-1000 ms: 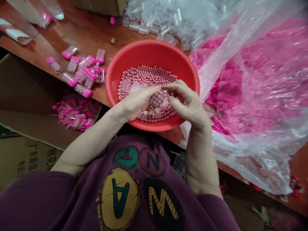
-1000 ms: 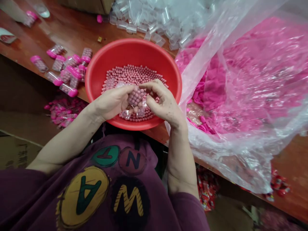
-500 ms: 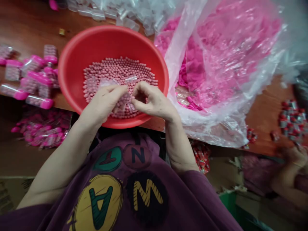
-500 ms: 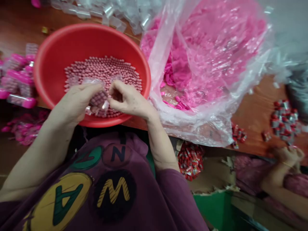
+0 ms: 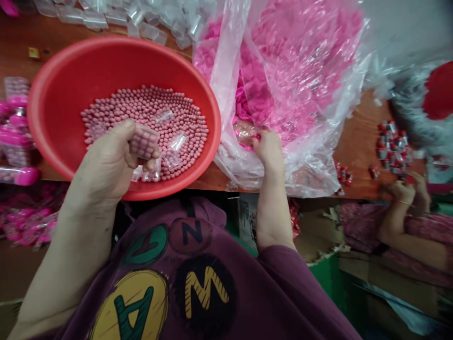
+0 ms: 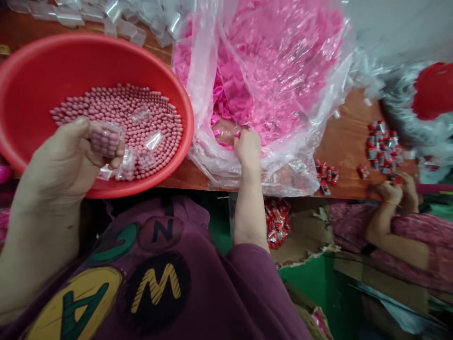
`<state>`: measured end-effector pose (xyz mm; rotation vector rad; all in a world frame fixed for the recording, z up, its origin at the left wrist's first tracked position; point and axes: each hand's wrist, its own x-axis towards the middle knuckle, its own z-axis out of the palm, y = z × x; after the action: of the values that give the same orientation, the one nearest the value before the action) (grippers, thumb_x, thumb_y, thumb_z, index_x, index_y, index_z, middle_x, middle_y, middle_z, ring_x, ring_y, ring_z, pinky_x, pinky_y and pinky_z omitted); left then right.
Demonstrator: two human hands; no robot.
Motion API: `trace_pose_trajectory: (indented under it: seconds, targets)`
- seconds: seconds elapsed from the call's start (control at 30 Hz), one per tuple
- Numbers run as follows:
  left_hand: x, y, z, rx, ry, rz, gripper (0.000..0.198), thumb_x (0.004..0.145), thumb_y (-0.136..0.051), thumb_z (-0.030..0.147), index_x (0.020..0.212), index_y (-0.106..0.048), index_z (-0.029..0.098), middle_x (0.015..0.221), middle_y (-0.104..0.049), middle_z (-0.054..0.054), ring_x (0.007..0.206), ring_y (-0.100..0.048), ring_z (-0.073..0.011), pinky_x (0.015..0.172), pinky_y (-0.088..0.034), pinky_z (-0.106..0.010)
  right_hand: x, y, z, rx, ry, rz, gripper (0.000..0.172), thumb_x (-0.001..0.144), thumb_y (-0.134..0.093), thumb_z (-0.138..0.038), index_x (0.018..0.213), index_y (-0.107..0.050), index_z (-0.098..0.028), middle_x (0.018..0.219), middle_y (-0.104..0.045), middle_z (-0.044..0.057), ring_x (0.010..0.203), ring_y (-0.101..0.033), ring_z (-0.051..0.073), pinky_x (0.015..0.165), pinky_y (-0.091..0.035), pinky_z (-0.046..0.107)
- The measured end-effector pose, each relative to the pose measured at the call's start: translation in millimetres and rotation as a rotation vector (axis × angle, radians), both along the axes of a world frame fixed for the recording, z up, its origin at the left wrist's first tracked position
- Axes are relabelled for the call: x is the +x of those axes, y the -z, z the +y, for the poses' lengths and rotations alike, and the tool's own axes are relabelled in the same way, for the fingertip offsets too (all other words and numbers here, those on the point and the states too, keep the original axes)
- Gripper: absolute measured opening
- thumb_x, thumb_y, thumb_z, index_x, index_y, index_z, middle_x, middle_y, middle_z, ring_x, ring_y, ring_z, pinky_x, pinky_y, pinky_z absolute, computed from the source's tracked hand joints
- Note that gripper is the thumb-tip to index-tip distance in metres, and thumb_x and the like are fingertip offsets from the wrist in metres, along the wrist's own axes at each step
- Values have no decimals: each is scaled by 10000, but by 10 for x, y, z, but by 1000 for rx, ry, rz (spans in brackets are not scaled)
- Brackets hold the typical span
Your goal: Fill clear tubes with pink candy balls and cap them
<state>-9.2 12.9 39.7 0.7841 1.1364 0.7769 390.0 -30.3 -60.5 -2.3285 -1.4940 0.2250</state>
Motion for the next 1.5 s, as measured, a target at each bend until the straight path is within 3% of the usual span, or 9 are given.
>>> trace_pose_trajectory:
  seconds: [0.13,0.27,0.47,0.6,0.73,0.9,1.07,1.23,1.5]
  targets:
    - [70,63,-43,61,-73,-60,363,1007,-584,313,757,-816,188,624,-689,-40,518,-569,-129,448,-462,-247,-139,192,86,9,-198,-87,331,970,-602,-145,1240,-791,-173,1332,-777,190,1295,-699,359,1205,-533,583]
    - [69,47,-60,40,-101,-72,370,1033,-577,275,766,-816,182,636,-690,-42,549,-591,-126,473,-491,-233,-297,226,244,-46,-370,12,294,955,-615,-129,1153,-814,-214,1367,-786,157,1287,-711,342,1185,-553,549]
    - [-12,64,-50,24,-83,-139,226,976,-683,295,842,-831,190,736,-729,-30,671,-631,-135,522,-524,-230,-258,43,124,194,-33,136,98,919,-772,-250,1001,-800,-205,913,-802,45,846,-712,216,884,-605,405]
    - [17,134,-88,60,-21,-170,183,998,-700,299,909,-823,198,749,-715,-24,681,-633,-143,545,-540,-241,-420,-155,33,501,0,406,282,952,-818,-456,1109,-828,-222,912,-781,11,781,-692,165,770,-611,351]
    - [145,164,-199,25,65,-230,115,999,-756,285,1006,-774,172,833,-740,-31,719,-676,-127,613,-561,-221,-973,-330,91,617,-200,586,407,1013,-776,-578,1326,-805,-318,1015,-796,7,818,-730,175,770,-676,387]
    - [227,205,-229,3,97,-318,92,1068,-666,193,1127,-720,148,913,-745,-24,739,-695,-109,642,-565,-210,-1814,-566,124,570,-495,525,373,1104,-686,-521,1445,-764,-392,1185,-782,25,986,-763,201,962,-708,447]
    - [175,250,-183,-30,67,-394,78,1099,-639,167,1057,-698,138,874,-729,-20,674,-662,-91,605,-518,-205,-2052,-654,100,545,-738,399,385,1164,-567,-339,1498,-744,-411,1239,-739,47,1146,-755,213,1011,-675,416]
    - [163,256,-188,-30,65,-404,165,1126,-631,209,976,-668,152,800,-676,-9,620,-608,-77,558,-413,-202,-1979,-691,131,560,-688,485,234,1084,-731,-292,1280,-854,-329,1151,-834,22,1055,-790,192,947,-673,372]
    - [212,263,-217,56,-13,-384,114,1126,-603,120,1038,-660,164,794,-633,23,653,-563,-66,635,-448,-202,-2097,-646,107,577,-517,636,146,1051,-781,-326,1155,-882,-310,1028,-851,-5,939,-794,172,906,-665,368]
